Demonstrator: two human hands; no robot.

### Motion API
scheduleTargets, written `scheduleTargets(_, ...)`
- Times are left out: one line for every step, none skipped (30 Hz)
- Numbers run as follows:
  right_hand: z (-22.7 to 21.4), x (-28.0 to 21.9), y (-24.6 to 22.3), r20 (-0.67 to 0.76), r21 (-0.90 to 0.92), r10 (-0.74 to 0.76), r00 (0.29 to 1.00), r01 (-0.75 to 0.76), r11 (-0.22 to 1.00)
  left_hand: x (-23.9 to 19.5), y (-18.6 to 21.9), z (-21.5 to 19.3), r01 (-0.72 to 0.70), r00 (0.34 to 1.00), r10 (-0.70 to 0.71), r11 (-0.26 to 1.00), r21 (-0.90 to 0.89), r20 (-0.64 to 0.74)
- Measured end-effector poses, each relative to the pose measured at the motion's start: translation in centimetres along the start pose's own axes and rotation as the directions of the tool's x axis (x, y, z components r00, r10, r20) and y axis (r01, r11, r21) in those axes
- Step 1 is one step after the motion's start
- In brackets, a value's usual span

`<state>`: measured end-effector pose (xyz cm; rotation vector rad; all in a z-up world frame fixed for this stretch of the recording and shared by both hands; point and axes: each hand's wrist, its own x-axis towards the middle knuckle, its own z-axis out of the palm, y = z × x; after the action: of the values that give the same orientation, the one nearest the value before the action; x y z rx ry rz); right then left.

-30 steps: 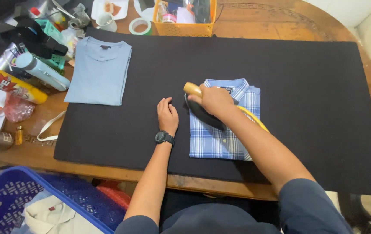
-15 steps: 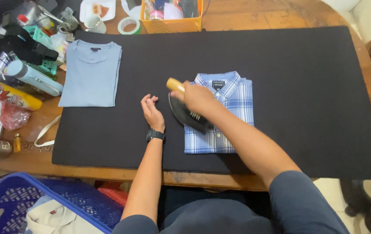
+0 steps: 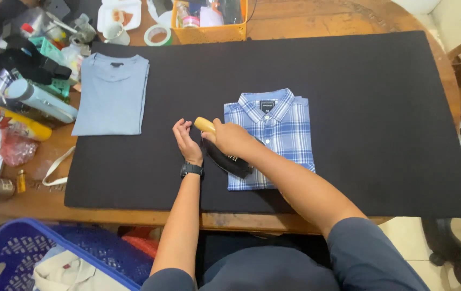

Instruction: Ironing a blue plaid shirt on a flat surface and folding it into a compact square.

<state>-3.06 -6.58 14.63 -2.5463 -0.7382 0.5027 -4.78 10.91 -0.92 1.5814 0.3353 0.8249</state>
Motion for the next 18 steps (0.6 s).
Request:
scheduleTargets(-1.3, -0.1, -0.2, -0.002, -0.001, 0.002, 1.0, -0.002, 1.0, 0.2, -0.2, 0.2, -0.001, 1.0, 0.001, 1.0, -0.003, 0.002)
scheduleTargets(-2.5, -0.1, -0.5, -0.037, 0.114, 0.058, 0.998, -0.054, 0.992, 0.5, -0.4, 0.4, -0.027, 1.0, 0.027, 1.0, 0.011, 0.0)
scheduleTargets(-3.2, -0.5, -0.9, -0.053, 0.233, 0.118, 0.992, -0.103, 0.967, 0.0, -0.7, -0.1, -0.044, 0.999, 0.044, 0.999, 0.032, -0.004)
scheduleTargets(-4.2, -1.4, -0.9, -0.043, 0.235, 0.12, 0.992, -0.107, 0.966, -0.5, -0.3, -0.4, -0.035, 0.999, 0.035, 0.999, 0.038, -0.005)
scheduleTargets(-5.7, -1.7, -0.8, -0.068, 0.265, 0.139, 0.988, -0.116, 0.957, -0.3, 0.1, -0.1, -0.059, 0.998, 0.057, 0.994, 0.089, 0.029)
scheduleTargets(-7.2, -2.1, -0.7, -0.093, 0.295, 0.159, 0.983, -0.125, 0.947, 0.0, 0.5, 0.3, -0.084, 0.995, 0.076, 0.987, 0.139, 0.063)
scheduleTargets(-8.3, -1.8, 0.2, -0.098, 0.29, 0.156, 0.983, -0.122, 0.949, 0.1, 0.6, 0.7, -0.087, 0.995, 0.08, 0.987, 0.133, 0.06)
scheduleTargets(-9.5, -1.5, 1.2, -0.118, 0.292, 0.162, 0.98, -0.121, 0.949, 0.1, 0.6, 1.1, -0.148, 0.986, 0.124, 0.963, 0.225, 0.115)
scheduleTargets(-10.0, -1.4, 2.2, -0.13, 0.302, 0.175, 0.976, -0.129, 0.944, -0.4, 0.5, 1.1, -0.205, 0.972, 0.153, 0.926, 0.318, 0.181)
scheduleTargets(-10.5, -1.8, 3.4, -0.127, 0.305, 0.181, 0.975, -0.135, 0.943, -0.8, 1.0, 1.1, -0.202, 0.972, 0.148, 0.926, 0.319, 0.185)
scheduleTargets(-11.3, -1.9, 4.7, -0.126, 0.263, 0.216, 0.968, -0.177, 0.948, -0.9, 1.5, 1.4, -0.277, 0.944, 0.155, 0.85, 0.448, 0.29)
scheduleTargets(-12.2, -2.1, 5.9, -0.128, 0.221, 0.251, 0.959, -0.22, 0.95, -1.0, 2.0, 1.7, -0.359, 0.909, 0.144, 0.75, 0.556, 0.392)
scheduleTargets(-12.4, -2.4, 7.1, -0.13, 0.219, 0.251, 0.959, -0.219, 0.951, -1.1, 2.8, 1.8, -0.36, 0.909, 0.147, 0.751, 0.554, 0.391)
scheduleTargets(-12.7, -2.7, 8.4, -0.143, 0.184, 0.285, 0.948, -0.257, 0.949, -1.2, 3.5, 2.0, -0.4, 0.884, 0.127, 0.706, 0.585, 0.451)
scheduleTargets(-12.7, -3.2, 9.7, -0.152, 0.149, 0.319, 0.936, -0.297, 0.943, -1.6, 4.1, 2.0, -0.438, 0.856, 0.097, 0.658, 0.613, 0.508)
scheduleTargets(-11.8, -3.6, 11.1, -0.149, 0.148, 0.321, 0.935, -0.3, 0.943, -1.8, 4.2, 1.9, -0.435, 0.856, 0.094, 0.659, 0.613, 0.508)
scheduleTargets(-11.0, -3.9, 12.7, -0.205, 0.058, 0.354, 0.913, -0.349, 0.935, -1.7, 4.4, 2.1, -0.471, 0.827, 0.06, 0.618, 0.629, 0.56)
scheduleTargets(-10.3, -4.1, 14.2, -0.264, -0.03, 0.379, 0.887, -0.4, 0.916, -1.7, 4.6, 2.3, -0.507, 0.794, 0.022, 0.577, 0.641, 0.608)
